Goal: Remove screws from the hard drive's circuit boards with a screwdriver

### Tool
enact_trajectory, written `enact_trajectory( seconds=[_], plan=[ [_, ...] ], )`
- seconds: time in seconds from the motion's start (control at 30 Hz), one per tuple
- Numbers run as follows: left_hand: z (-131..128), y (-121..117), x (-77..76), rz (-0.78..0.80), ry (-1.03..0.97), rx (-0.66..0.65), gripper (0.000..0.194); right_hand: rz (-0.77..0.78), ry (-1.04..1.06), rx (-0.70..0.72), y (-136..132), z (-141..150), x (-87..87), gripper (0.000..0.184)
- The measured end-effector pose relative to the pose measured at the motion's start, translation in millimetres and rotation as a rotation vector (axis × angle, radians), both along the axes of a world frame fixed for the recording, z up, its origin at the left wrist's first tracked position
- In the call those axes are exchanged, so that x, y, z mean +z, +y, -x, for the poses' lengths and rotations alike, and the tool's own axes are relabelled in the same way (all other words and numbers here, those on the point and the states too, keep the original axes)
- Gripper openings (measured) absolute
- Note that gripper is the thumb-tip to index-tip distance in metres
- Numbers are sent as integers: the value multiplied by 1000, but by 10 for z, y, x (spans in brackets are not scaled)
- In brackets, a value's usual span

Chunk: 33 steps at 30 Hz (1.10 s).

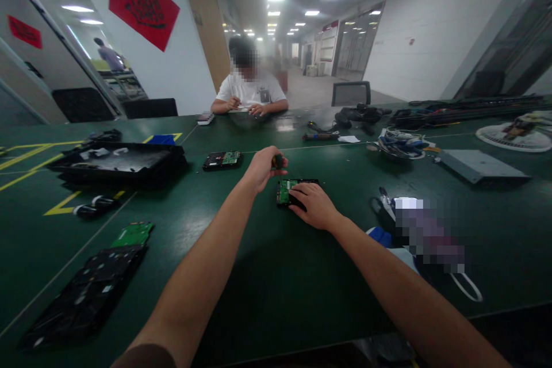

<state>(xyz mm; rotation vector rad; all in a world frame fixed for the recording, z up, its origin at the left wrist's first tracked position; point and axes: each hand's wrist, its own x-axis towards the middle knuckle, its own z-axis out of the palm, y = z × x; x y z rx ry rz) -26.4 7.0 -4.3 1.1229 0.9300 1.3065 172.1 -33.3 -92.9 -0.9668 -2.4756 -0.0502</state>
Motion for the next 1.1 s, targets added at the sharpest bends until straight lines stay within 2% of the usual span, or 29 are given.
enact_trajectory(
  seconds=[0.17, 0.3, 0.4, 0.57, 0.67, 0.77, 0.87, 1.0, 1.1],
  plan=[
    [4, -6, 2, -90, 114, 70, 23, -1, -5, 0, -2, 0, 4, 43],
    [-2, 11, 1, 10, 43, 9, 24, -7, -5, -3, -6, 0, 8, 42],
    [-2, 17, 4, 42, -9, 18, 21, -9, -9, -4, -8, 1, 6, 42],
    [6, -33, 30, -56, 87, 58, 21, -3, -8, -9, -15, 1, 7, 42],
    [3, -54, 37, -54, 90, -2, 23, 2, -2, -8, -15, 1, 9, 42],
    [-5, -33, 23, 17, 14, -62, 23, -4, 1, 0, -8, 0, 3, 41],
    [-6, 2, 6, 42, -38, -32, 19, -10, 2, 2, 0, 1, -7, 41],
    [12, 6, 11, -49, 62, 52, 18, -4, 4, 7, 4, 0, -11, 42],
    [25, -15, 29, -53, 103, 51, 21, 0, 4, 9, 2, -2, -6, 42]
  ],
)
